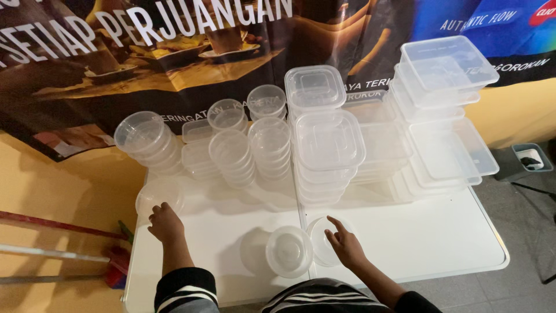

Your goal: The person repeatedly picks up a small round plastic container from a stack, separates it, and places it on the table. They continue this process, handling the containers one at a time and arranging them in a small pile.

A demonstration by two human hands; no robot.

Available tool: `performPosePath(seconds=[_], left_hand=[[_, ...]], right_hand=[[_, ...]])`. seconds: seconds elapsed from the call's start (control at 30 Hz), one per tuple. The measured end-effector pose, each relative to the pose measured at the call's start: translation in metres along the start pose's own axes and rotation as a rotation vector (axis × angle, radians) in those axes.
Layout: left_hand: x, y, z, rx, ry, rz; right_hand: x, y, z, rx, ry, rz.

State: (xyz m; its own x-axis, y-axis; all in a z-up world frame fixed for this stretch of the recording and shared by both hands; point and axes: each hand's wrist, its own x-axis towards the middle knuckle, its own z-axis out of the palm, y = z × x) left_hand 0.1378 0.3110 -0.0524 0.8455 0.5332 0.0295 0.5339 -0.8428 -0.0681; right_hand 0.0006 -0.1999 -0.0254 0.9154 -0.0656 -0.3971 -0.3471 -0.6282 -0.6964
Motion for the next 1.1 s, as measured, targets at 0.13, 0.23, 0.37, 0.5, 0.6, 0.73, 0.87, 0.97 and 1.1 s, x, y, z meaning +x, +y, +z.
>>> performPosePath(seconds=[0.13,0.23,0.37,0.5,0.6,0.73,0.87,0.97,1.1], left_hand=[[-0.005,-0.007,0.004,0.046,0.206,0.021],[-0.010,-0.014,0.004,0.037,0.210,0.004],[-0.028,-0.020,-0.006,-0.177,0.313,0.021],[-0.067,-0.021,-0.034,-0.412,0.454,0.176],[-0.092,-0.020,-0.063,-0.587,0.440,0.306],[-0.131,-0.015,-0.092,-0.728,0.433,0.422],[-0.160,-0.003,-0.107,-0.759,0.394,0.588],[-0.184,0.020,-0.110,-0.759,0.364,0.762],[-0.218,0.060,-0.114,-0.810,0.229,1.001]], right_hand=[[0.002,-0.001,0.001,0.004,0.003,-0.004],[0.002,-0.002,0.002,0.022,0.009,-0.040],[0.000,-0.007,0.003,0.048,-0.011,-0.074],[-0.002,-0.016,-0.001,0.045,-0.047,-0.083],[-0.004,-0.024,-0.004,0.094,-0.054,-0.112],[-0.007,-0.038,-0.009,0.189,-0.101,-0.154],[-0.012,-0.057,-0.017,0.386,-0.218,-0.194],[-0.017,-0.073,-0.028,0.502,-0.370,-0.189],[-0.022,-0.088,-0.037,0.766,-0.531,-0.182]])
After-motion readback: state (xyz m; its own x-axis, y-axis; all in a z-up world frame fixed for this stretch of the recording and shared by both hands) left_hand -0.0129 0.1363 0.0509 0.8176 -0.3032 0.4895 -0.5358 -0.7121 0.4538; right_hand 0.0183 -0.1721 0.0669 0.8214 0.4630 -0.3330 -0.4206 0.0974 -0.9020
